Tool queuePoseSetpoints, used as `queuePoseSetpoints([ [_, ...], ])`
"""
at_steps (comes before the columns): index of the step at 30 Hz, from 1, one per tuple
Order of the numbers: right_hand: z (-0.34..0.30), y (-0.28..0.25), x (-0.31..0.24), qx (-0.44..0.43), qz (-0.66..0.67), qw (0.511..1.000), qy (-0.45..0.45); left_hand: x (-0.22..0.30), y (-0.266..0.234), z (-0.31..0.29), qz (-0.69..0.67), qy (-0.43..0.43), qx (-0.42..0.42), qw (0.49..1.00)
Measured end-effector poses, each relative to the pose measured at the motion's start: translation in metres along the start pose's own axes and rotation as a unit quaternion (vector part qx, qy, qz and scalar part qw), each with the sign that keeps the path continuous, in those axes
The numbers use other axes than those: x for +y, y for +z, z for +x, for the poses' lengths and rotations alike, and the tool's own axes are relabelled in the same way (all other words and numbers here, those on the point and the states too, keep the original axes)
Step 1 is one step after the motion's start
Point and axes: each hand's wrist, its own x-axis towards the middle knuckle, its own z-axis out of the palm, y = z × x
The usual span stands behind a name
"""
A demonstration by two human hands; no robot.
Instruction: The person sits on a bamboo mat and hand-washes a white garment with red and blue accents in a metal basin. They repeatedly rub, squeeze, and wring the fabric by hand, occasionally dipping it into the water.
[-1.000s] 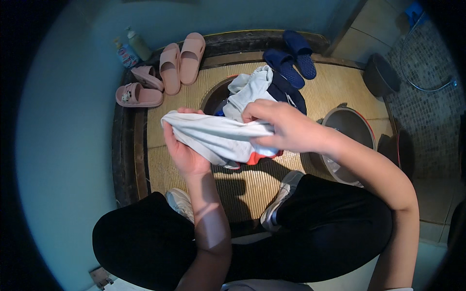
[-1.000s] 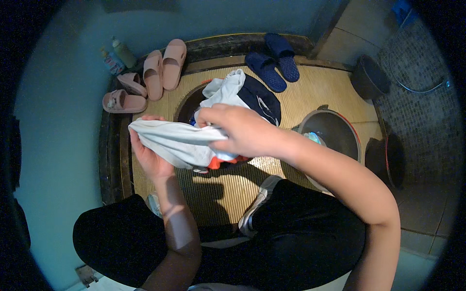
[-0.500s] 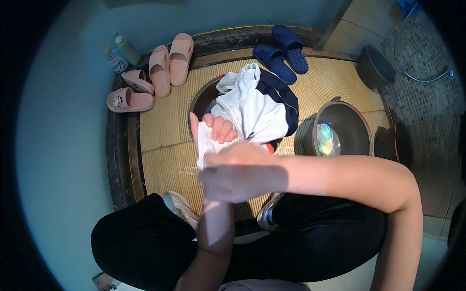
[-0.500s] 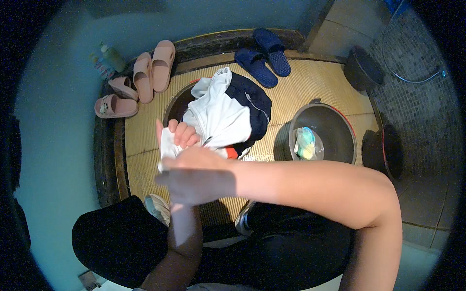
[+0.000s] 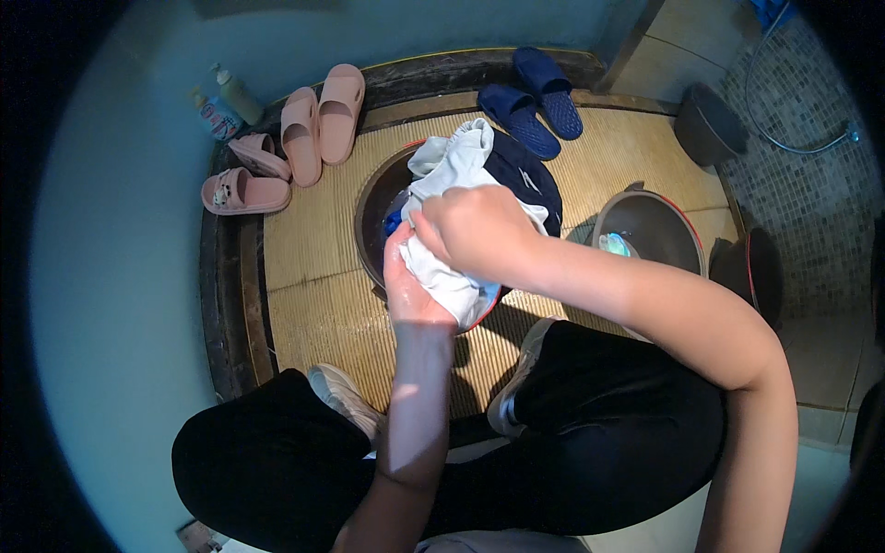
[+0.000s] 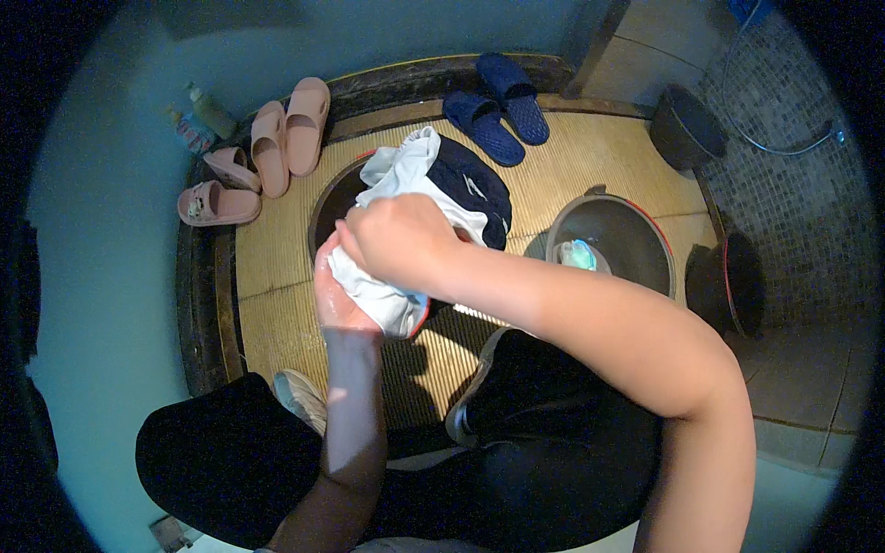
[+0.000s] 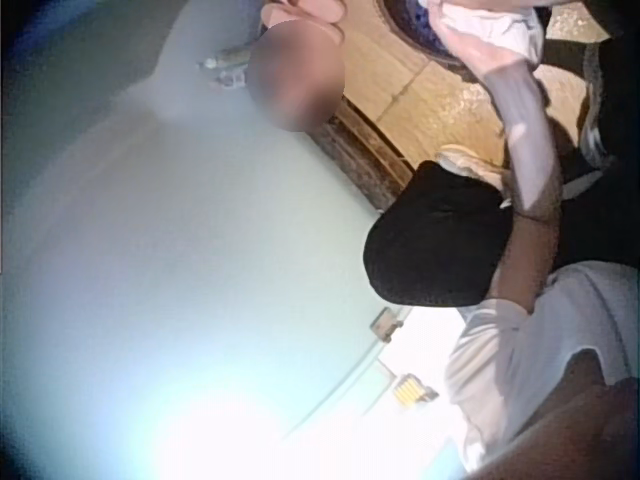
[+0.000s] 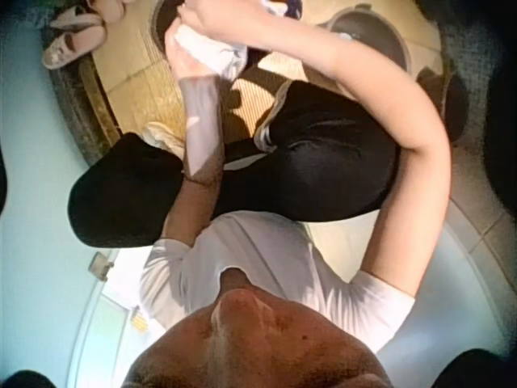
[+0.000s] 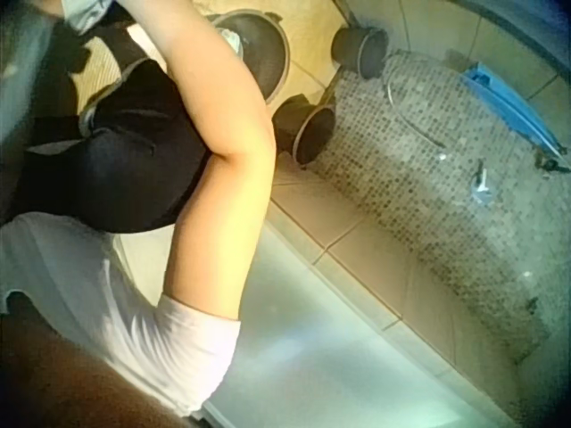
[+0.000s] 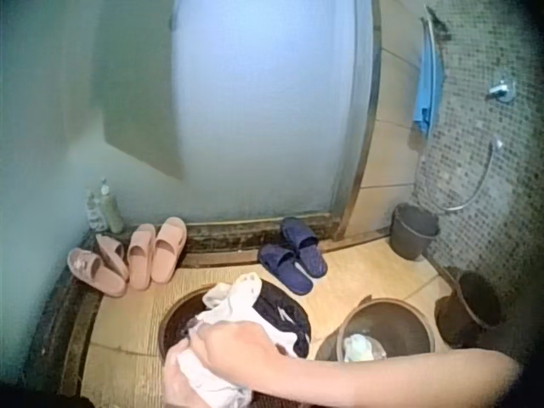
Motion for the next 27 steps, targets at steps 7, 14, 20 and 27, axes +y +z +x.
queuePoseSetpoints([
  [7,-0.03,0.006,-0.042,-0.04,0.119,0.958,-0.257,0.008,-0.021,0.007,0.07,0.05,0.006,0.996],
  [14,-0.005,-0.003,0.006,0.032,-0.01,0.999,-0.036,-0.006,0.0,-0.002,0.125,0.054,0.111,0.984],
  [20,-0.02,-0.012,-0.026,-0.026,-0.019,0.971,-0.236,0.008,-0.037,0.003,0.102,0.013,-0.081,0.991],
  [27,-0.024,0.003,-0.021,0.013,0.073,0.974,-0.214,0.001,-0.021,-0.003,0.103,0.033,0.043,0.993],
])
